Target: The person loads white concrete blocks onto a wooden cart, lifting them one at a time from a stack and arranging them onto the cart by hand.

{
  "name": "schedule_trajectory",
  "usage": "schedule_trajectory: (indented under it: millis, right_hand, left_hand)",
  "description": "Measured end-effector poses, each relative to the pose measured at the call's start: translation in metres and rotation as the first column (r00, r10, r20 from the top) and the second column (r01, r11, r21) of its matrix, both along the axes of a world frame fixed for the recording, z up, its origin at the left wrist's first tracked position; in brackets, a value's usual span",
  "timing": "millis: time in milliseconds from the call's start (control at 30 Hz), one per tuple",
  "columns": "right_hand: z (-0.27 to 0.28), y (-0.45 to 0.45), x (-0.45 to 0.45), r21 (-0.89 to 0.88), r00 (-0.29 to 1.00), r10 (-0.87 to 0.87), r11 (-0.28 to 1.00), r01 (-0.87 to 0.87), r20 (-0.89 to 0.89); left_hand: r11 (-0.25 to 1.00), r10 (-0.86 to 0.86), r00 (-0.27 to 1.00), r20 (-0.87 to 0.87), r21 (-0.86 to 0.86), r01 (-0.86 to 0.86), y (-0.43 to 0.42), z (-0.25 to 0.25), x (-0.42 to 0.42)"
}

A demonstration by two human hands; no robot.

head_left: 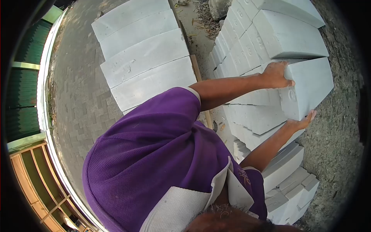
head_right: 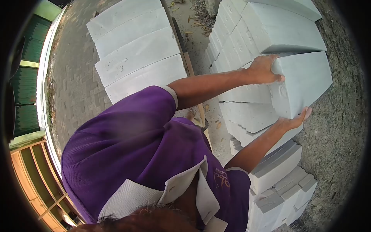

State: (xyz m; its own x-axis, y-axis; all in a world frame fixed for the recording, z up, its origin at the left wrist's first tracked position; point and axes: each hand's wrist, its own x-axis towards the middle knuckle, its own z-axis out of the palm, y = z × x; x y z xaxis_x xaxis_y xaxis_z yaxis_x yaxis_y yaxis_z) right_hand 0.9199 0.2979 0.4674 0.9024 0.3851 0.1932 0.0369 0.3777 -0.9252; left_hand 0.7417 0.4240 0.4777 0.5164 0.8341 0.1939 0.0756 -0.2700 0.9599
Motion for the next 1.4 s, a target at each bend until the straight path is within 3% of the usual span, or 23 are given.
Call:
schedule_trajectory:
  millis: [67,167,267,300,333,400,533,600,633,667,733,767,800,833,900,967,1033,1200,1400]
  right_hand:
    - [0.005,0.001,-0.023,0.009,0.999,-0.028,1.0,0.028,0.015]
    - [0.025,-0.018,-0.103,0.057,0.989,0.07,0.996,-0.063,-0.132]
    - [0.023,-0.033,-0.161,0.035,0.989,0.043,0.999,-0.038,-0.142]
    - [0.018,-0.037,-0.177,0.036,0.998,0.028,0.999,-0.026,-0.057]
    - [0.011,-0.037,-0.188,0.037,0.999,0.032,0.999,-0.033,0.029]
    - [-0.001,-0.042,-0.198,0.052,0.998,0.052,0.997,-0.053,0.03]
    - [0.009,-0.039,-0.2,0.003,0.997,0.055,0.998,-0.056,0.057]
    - [0.009,-0.041,-0.184,-0.086,0.957,-0.115,0.986,0.142,0.265]
    - [0.021,-0.04,-0.17,-0.185,0.925,-0.2,0.945,0.269,0.322]
    - [0.029,-0.035,-0.144,-0.134,0.889,-0.243,0.939,0.315,0.388]
    - [0.05,-0.014,-0.068,-0.216,0.87,-0.217,0.916,0.338,0.442]
    - [0.059,0.003,-0.026,-0.278,0.758,-0.182,0.856,0.436,0.627]
    - [0.075,0.022,0.012,-0.441,0.668,-0.088,0.686,0.579,0.739]
    - [0.086,0.044,0.056,-0.509,0.611,0.052,0.61,0.607,0.79]
    - [0.084,0.094,0.165,-0.535,0.493,0.254,0.603,0.592,0.832]
    - [0.08,0.142,0.248,-0.645,0.475,0.46,0.348,0.681,0.75]
    - [0.068,0.178,0.29,-0.76,0.536,0.591,0.22,0.612,0.603]
    - [0.033,0.22,0.324,-0.962,0.713,0.647,0.216,0.169,0.271]
    - [0.028,0.235,0.326,-0.961,0.763,0.639,0.259,-0.095,0.097]
  left_hand:
    - [1.0,0.014,1.0,0.008,0.015,-0.014,0.0,0.0,-0.018]
    - [0.989,0.063,0.998,-0.019,0.137,-0.06,-0.011,-0.002,-0.071]
    - [0.999,-0.033,0.999,-0.018,0.014,0.034,-0.022,0.017,-0.139]
    - [0.998,-0.032,0.986,0.163,0.057,0.023,-0.015,-0.014,-0.148]
    - [0.997,-0.059,0.982,0.18,0.06,0.049,-0.016,-0.013,-0.164]
    - [0.997,-0.067,0.951,0.301,-0.005,0.072,-0.017,-0.02,-0.181]
    - [0.999,-0.013,0.948,0.318,-0.039,0.027,-0.014,-0.042,-0.178]
    - [0.991,0.123,0.886,0.447,-0.108,-0.083,-0.025,-0.062,-0.168]
    - [0.958,0.248,0.885,0.394,-0.235,-0.164,-0.038,-0.066,-0.165]
    - [0.9,0.374,0.868,0.327,-0.356,-0.253,-0.051,-0.066,-0.161]
    - [0.672,0.303,0.861,0.408,-0.733,0.11,-0.068,-0.045,-0.164]
    - [0.63,0.242,0.858,0.453,-0.746,0.217,-0.073,-0.046,-0.163]
    - [0.577,0.174,0.843,0.509,-0.746,0.332,-0.076,-0.049,-0.161]
    - [0.581,0.232,0.838,0.494,-0.761,0.288,-0.077,-0.053,-0.159]
    - [0.66,0.13,0.81,0.572,-0.659,0.36,-0.076,-0.059,-0.155]
    - [0.678,0.177,0.812,0.557,-0.667,0.309,-0.079,-0.043,-0.164]
    - [0.674,0.197,0.825,0.53,-0.684,0.278,-0.08,-0.032,-0.168]
    - [0.629,0.204,0.857,0.473,-0.735,0.255,-0.081,-0.028,-0.174]
    - [0.703,0.221,0.833,0.508,-0.675,0.226,-0.078,-0.039,-0.161]
